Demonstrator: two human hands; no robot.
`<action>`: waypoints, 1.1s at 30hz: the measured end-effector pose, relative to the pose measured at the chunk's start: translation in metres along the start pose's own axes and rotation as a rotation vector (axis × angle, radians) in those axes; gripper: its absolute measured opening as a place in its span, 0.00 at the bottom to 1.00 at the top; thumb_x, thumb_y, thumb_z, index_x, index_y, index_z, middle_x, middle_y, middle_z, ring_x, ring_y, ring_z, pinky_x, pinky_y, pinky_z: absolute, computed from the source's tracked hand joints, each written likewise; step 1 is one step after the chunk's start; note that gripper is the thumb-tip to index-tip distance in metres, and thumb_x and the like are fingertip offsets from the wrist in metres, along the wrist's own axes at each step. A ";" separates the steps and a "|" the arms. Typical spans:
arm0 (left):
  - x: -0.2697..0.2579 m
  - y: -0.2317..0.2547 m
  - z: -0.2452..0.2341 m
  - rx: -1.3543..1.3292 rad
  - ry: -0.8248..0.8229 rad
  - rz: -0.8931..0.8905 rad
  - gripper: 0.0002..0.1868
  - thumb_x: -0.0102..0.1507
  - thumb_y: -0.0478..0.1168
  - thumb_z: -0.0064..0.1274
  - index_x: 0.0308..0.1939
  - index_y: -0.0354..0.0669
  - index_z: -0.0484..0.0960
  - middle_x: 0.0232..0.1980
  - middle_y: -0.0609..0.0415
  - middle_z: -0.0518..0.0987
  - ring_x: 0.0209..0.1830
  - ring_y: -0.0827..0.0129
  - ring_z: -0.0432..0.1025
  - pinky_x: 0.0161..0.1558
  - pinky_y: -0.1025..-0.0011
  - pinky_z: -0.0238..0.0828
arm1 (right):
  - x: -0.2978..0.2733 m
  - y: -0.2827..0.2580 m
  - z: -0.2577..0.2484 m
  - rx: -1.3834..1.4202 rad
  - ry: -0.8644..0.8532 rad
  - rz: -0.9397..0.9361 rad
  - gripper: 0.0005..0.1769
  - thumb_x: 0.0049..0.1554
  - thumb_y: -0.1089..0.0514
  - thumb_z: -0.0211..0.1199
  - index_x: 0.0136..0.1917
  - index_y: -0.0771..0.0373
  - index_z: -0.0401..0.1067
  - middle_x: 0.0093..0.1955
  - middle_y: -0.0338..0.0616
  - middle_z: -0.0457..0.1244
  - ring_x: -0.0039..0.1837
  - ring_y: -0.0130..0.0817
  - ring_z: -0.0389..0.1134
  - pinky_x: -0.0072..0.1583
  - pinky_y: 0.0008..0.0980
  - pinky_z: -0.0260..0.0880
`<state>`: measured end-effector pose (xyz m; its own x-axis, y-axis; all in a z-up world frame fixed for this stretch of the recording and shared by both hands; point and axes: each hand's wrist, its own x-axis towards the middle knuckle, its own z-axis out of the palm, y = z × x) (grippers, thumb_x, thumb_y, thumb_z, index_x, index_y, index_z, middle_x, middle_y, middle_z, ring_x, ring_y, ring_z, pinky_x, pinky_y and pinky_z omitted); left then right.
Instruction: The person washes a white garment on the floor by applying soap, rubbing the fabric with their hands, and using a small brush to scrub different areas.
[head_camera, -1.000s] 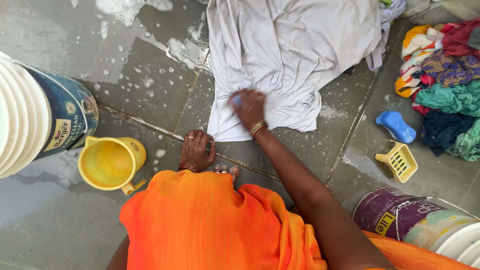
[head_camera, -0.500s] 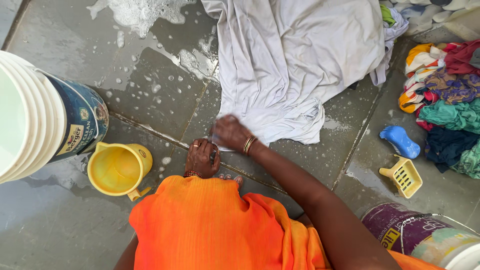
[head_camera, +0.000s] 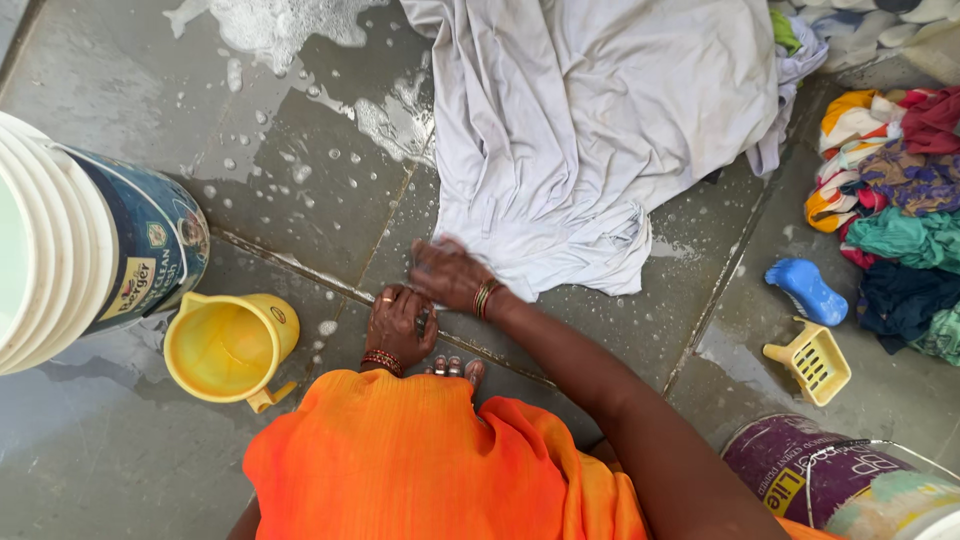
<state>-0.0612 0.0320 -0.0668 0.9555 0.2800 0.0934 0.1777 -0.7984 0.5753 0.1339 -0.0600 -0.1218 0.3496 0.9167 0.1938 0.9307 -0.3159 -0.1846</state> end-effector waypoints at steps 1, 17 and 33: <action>-0.002 -0.002 0.002 -0.015 -0.017 -0.011 0.09 0.56 0.41 0.57 0.35 0.41 0.78 0.40 0.47 0.78 0.54 0.49 0.69 0.58 0.53 0.63 | -0.011 -0.009 0.000 0.090 0.045 -0.070 0.18 0.57 0.38 0.59 0.53 0.48 0.73 0.66 0.47 0.65 0.71 0.40 0.61 0.69 0.61 0.55; -0.005 -0.004 0.002 -0.021 -0.008 -0.006 0.08 0.59 0.41 0.57 0.36 0.42 0.79 0.41 0.47 0.78 0.55 0.50 0.69 0.58 0.55 0.63 | 0.009 0.035 -0.001 0.040 -0.043 0.286 0.23 0.63 0.37 0.55 0.59 0.56 0.72 0.63 0.50 0.61 0.67 0.44 0.59 0.69 0.57 0.52; -0.007 -0.002 0.002 -0.008 -0.040 -0.009 0.08 0.58 0.42 0.57 0.36 0.43 0.78 0.42 0.47 0.78 0.56 0.49 0.68 0.60 0.54 0.61 | -0.056 0.072 -0.040 -0.269 0.036 0.692 0.23 0.65 0.41 0.51 0.53 0.63 0.69 0.52 0.53 0.63 0.54 0.46 0.62 0.57 0.50 0.61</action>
<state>-0.0678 0.0306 -0.0702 0.9626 0.2652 0.0560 0.1843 -0.7918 0.5823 0.1857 -0.1443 -0.1079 0.8645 0.4793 0.1512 0.4892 -0.8715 -0.0343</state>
